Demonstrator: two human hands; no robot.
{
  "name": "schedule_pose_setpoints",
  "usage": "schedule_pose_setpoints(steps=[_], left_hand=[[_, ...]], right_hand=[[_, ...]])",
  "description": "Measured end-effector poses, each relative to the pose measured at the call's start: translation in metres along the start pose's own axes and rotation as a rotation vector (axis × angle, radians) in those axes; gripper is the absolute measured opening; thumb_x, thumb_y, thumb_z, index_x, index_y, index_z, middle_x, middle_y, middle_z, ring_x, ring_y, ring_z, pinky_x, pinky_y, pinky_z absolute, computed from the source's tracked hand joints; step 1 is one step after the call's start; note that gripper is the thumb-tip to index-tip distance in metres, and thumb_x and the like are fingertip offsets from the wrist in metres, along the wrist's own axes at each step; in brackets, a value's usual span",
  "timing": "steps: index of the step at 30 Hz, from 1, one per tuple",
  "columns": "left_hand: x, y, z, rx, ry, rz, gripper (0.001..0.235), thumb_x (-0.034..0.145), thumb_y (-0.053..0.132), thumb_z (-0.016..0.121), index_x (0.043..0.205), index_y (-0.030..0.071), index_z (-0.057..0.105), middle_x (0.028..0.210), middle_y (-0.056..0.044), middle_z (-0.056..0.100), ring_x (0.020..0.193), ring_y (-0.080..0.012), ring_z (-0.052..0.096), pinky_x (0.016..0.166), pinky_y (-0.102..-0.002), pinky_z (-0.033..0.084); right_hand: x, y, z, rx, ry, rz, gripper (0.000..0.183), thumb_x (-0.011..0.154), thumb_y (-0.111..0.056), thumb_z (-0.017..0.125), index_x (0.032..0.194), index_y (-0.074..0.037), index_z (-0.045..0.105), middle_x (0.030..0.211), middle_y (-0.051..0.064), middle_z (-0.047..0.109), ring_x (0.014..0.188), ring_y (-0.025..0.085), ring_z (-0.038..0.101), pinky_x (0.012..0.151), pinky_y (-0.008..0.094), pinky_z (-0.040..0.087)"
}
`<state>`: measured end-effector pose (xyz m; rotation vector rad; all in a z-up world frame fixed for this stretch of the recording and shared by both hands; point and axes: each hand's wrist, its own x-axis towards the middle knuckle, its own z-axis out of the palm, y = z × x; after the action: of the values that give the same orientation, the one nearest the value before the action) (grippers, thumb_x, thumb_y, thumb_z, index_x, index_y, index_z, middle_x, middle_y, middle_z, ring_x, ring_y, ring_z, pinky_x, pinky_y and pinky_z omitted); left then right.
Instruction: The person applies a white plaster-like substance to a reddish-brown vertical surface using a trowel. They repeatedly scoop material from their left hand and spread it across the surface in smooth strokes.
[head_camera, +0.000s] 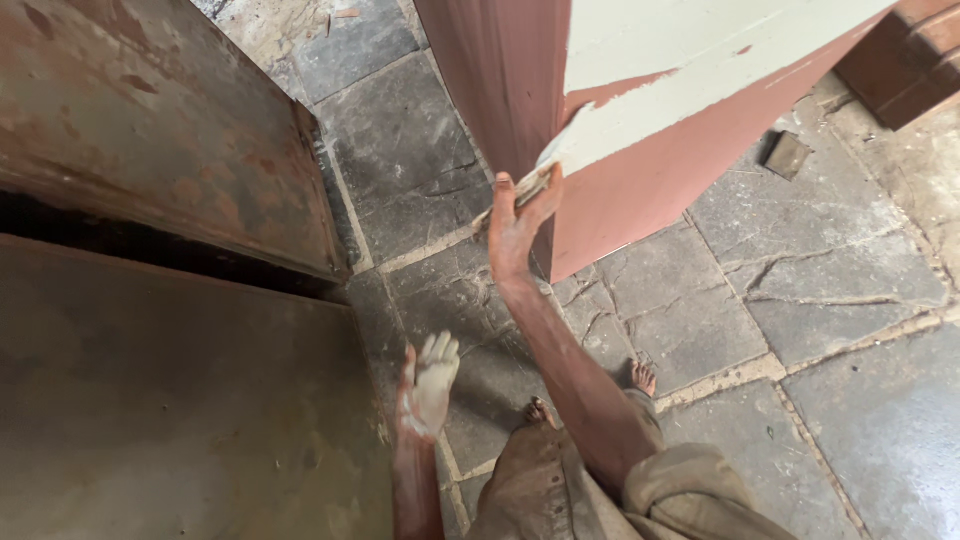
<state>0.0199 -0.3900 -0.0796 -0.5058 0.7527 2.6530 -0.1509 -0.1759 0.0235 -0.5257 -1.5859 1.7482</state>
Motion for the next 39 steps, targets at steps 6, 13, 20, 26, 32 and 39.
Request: schedule_pose_setpoints(steps=[6,13,20,26,32,39], left_hand=[[0.046,0.008,0.076,0.11,-0.179,0.068,0.078,0.103,0.049,0.048,0.157,-0.003,0.028,0.163,-0.02,0.039,0.151,-0.0327,0.037,0.124,-0.043,0.027],[0.119,-0.042,0.131,-0.094,-0.156,-0.14,0.069,0.095,0.064,0.048,0.129,0.005,0.059,0.134,-0.017,0.059,0.127,-0.0374,0.05,0.112,-0.057,0.037],[0.085,-0.117,0.158,-0.403,-0.34,-0.078,0.087,0.094,0.068,0.048,0.14,-0.005,0.048,0.151,-0.023,0.049,0.141,-0.0421,0.04,0.117,-0.064,0.027],[0.097,-0.113,0.202,0.04,-0.687,-0.036,0.111,0.097,0.078,0.043,0.16,-0.011,0.025,0.169,-0.027,0.025,0.16,-0.0406,0.022,0.135,-0.052,0.016],[0.155,-0.168,0.255,0.6,-0.727,-0.408,0.108,0.096,0.076,0.038,0.162,-0.008,0.024,0.171,-0.023,0.022,0.158,-0.0349,0.022,0.132,-0.047,0.015],[0.168,-0.232,0.24,0.928,-0.878,-0.424,0.092,0.103,0.062,0.038,0.162,-0.007,0.024,0.171,-0.021,0.024,0.159,-0.0314,0.023,0.13,-0.044,0.014]], right_hand=[[-0.017,0.014,-0.043,-0.266,-0.196,-0.153,0.085,0.104,-0.024,0.072,0.165,0.003,0.02,0.167,0.031,0.025,0.157,0.044,0.024,0.129,0.056,0.027],[-0.056,-0.054,-0.167,-0.36,-0.893,-0.377,0.089,0.073,-0.01,0.073,0.157,-0.011,0.042,0.165,0.017,0.035,0.154,0.039,0.035,0.124,0.048,0.035],[-0.086,-0.062,-0.25,-0.565,-0.91,0.176,0.082,0.077,-0.008,0.069,0.153,-0.016,0.041,0.165,0.008,0.026,0.147,0.03,0.036,0.114,0.043,0.043],[-0.013,-0.023,-0.317,-0.09,-0.724,0.526,0.087,0.081,-0.004,0.061,0.162,-0.019,0.033,0.161,0.006,0.038,0.09,0.021,0.054,0.064,0.033,0.053],[0.036,-0.027,-0.338,0.602,-0.693,1.031,0.069,0.099,-0.019,0.061,0.162,-0.014,0.034,0.109,0.013,0.054,0.064,0.014,0.055,0.038,0.027,0.047],[0.068,-0.029,-0.379,1.429,-0.649,1.065,0.053,0.105,-0.025,0.06,0.15,-0.004,0.043,0.112,0.015,0.055,0.068,0.015,0.057,0.045,0.026,0.051]])
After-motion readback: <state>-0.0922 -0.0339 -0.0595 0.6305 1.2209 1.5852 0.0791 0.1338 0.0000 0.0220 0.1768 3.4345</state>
